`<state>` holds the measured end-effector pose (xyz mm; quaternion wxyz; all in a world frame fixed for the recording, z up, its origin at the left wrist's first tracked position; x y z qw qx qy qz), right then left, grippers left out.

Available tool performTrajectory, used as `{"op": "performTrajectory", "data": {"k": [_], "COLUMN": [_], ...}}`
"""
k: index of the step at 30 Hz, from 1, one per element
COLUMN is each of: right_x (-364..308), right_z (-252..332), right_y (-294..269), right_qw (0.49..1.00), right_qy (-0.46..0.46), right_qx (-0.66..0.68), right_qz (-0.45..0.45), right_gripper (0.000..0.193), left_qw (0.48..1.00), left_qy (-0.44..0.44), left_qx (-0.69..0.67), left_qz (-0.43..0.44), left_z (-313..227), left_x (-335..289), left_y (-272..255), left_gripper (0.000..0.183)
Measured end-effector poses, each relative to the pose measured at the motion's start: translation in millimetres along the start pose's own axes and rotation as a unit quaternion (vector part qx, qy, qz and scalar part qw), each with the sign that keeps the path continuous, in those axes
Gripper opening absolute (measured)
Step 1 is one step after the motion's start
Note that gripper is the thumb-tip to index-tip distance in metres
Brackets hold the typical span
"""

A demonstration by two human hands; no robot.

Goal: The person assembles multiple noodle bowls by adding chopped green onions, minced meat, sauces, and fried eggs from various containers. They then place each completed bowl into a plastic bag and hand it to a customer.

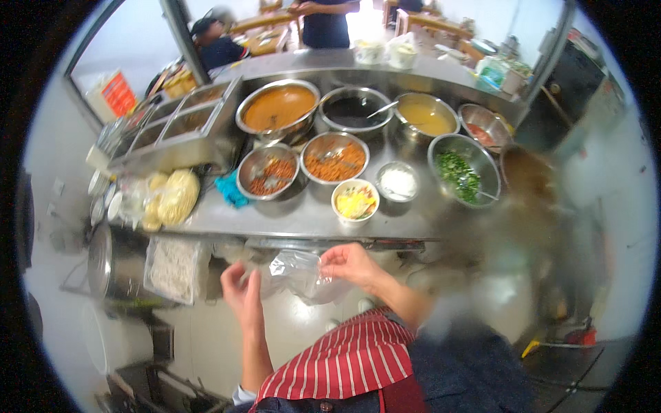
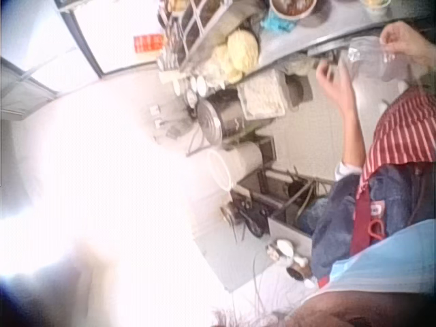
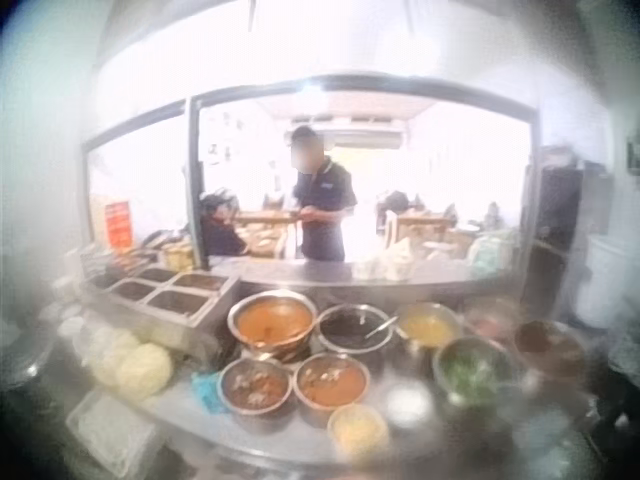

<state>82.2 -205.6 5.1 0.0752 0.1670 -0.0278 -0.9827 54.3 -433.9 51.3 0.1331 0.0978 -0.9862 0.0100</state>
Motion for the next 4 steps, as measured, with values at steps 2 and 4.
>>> {"op": "performTrajectory", "data": {"k": [2,4], "right_x": [-4.7,-7.1], "right_z": [-10.9,-24.5], "right_y": [-2.1,6.5], "right_qw": [0.999,0.999], "right_qy": [-0.007,-0.022], "right_qx": [0.029,0.014], "right_qz": [-0.028,-0.033], "right_gripper": [0.016,0.019], "left_qw": [0.994,0.982], "left_qy": [0.016,-0.051], "left_qx": [0.063,0.053], "left_qz": [0.09,0.175], "left_z": [-9.2,2.3], "left_x": [-17.7,-35.0], "left_y": [-0.7,8.8], "left_gripper": [0.024,0.026]}}
Point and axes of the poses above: each hand's wrist, its own x-axis towards the middle knuckle, its own y-axis out of the palm, z = x × y, the point moved 7 cm from there along x, towards the middle knuckle, and after that the axes turned 15 degrees about -x, right-handed, at the moved point
